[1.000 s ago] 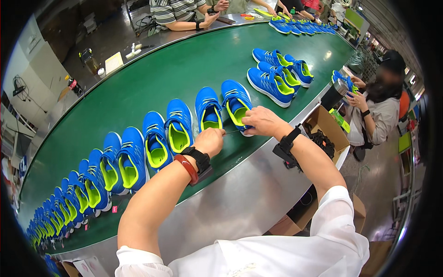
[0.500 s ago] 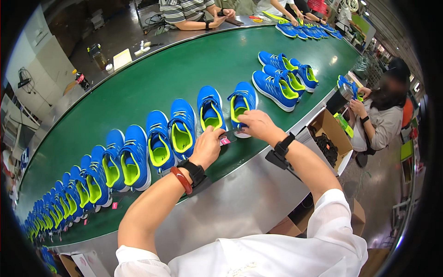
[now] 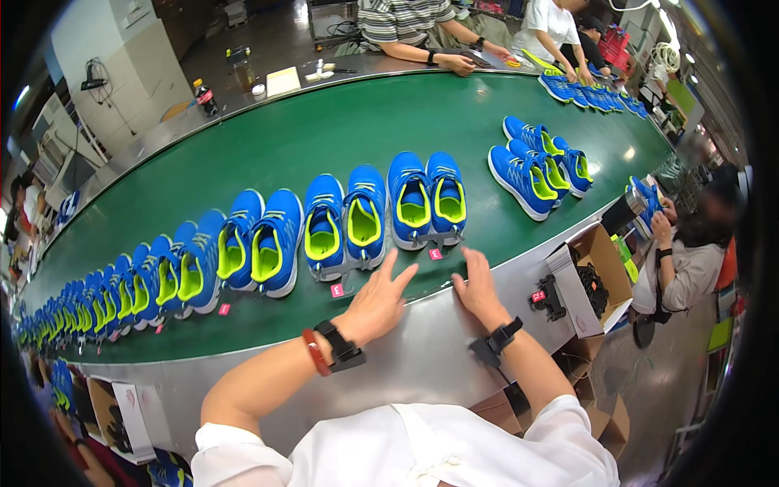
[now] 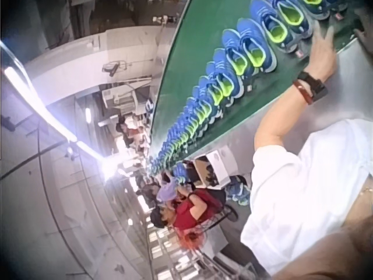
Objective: The person attaches plastic hangers to the heels of blue shoes on a conveyor belt, occasionally reaching into a cardboard box to retrieve more hangers. They then walk to a box on the floor to gather a large bundle of hangers before returning to the workstation to continue the task.
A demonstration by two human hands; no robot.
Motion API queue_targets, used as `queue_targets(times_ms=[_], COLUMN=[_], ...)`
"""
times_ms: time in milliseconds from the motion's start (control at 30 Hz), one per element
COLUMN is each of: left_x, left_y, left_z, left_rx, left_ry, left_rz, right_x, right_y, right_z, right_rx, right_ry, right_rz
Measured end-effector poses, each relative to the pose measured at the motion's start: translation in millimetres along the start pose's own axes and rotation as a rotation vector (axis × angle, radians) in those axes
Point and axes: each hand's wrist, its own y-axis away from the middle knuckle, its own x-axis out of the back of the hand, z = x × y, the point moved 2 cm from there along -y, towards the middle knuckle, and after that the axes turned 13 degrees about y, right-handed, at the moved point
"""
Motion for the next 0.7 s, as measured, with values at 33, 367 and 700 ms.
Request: queue_targets(times_ms=[33, 367, 700], left_x=[4.5, 9.6, -21.7], left_y=[18.9, 237.5, 397.2], left_z=[-2.3, -34.6, -15.2], left_rx=[0.003, 0.317, 0.762], left_ry=[-0.003, -0.222, -0.533], left_rz=[0.001, 0.454, 0.861], right_x=[-4.6, -19.5, -37.8], right_y=[9.8, 12.0, -0.3], right_z=[0.0, 19.3, 65.4], right_rx=[0.006, 0.042, 0.168], right_ry=[-0.01, -0.062, -0.085], right_rz=[-0.005, -0.123, -0.193])
